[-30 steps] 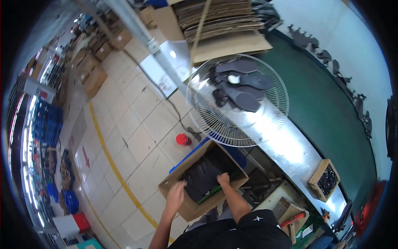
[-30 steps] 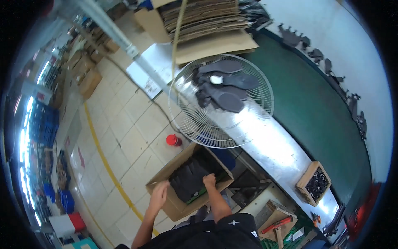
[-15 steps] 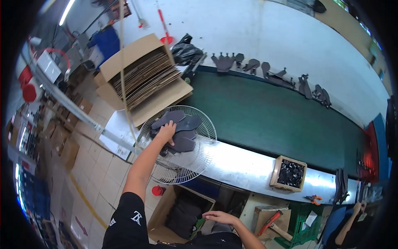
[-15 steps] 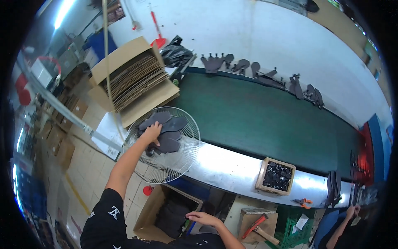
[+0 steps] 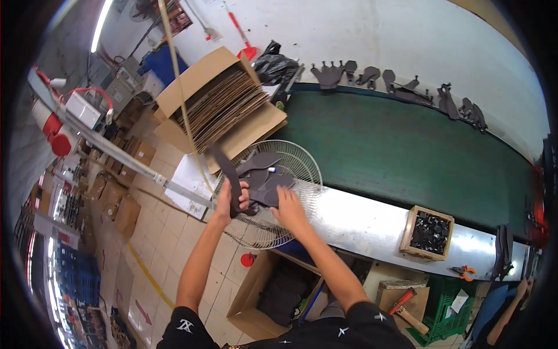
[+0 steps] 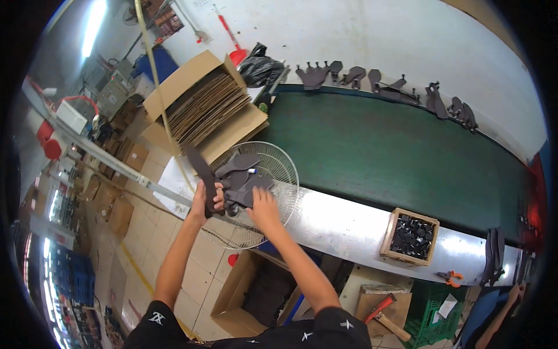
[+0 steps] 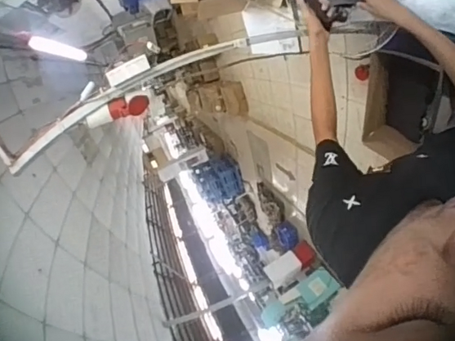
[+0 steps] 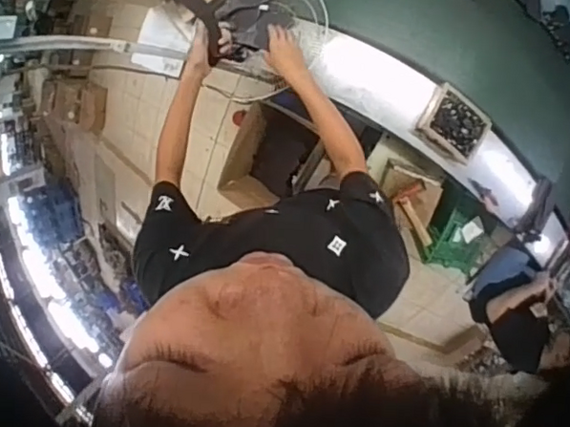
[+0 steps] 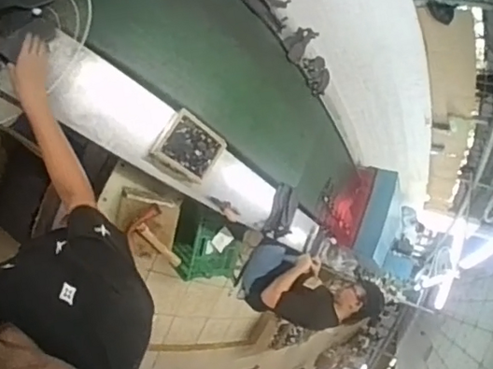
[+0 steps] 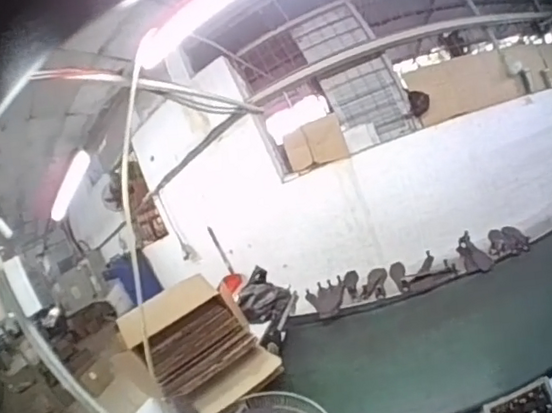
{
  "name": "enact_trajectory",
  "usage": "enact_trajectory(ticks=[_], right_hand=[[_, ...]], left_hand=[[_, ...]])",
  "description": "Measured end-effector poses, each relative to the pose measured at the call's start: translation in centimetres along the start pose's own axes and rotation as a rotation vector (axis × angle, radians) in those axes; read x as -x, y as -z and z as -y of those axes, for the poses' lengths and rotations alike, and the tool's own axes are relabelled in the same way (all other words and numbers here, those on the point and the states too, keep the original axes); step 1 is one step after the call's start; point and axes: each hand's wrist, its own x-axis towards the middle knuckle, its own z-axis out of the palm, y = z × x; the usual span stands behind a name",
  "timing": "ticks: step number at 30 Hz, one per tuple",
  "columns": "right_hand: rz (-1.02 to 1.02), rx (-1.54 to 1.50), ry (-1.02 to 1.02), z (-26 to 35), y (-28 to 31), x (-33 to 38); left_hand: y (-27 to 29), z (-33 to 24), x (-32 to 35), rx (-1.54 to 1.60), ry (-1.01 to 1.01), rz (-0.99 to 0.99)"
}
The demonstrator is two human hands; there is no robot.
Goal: Sorting shoe components and using a hammer to assemble them at a factory workbench.
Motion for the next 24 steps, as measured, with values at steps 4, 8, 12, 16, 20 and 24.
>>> enact_trajectory(ticks=[4,8,12,16,20,24], right_hand=[[0.352,0.415,-0.194,-5.0,-6.7,-2.7],[0.544,0.282,-0.235,-0.1,-4.3,-3.3],[0.473,0.112,-0.198,-6.2,-2.4,-4.7],[0.271,-0.659,-0.150,-2.4,4.0,-6.2],[0.137,-0.876,-0.126,3.4,16.3,-5.9],[-0.082,-0.888,-0.195,5.8,24.1,-4.3]], left_hand=[[-5.4,1.5,8.9,0.188,-0.028,0.140],[-5.8,5.0,19.3,0.374,-0.112,0.135],[-8.1,8.4,21.4,0.252,-0.122,-0.144],[-5.7,10.3,23.9,0.052,-0.070,-0.406],[-4.8,10.3,23.3,-0.050,-0.165,-0.504],[-7.6,9.2,19.5,-0.068,-0.172,-0.346]])
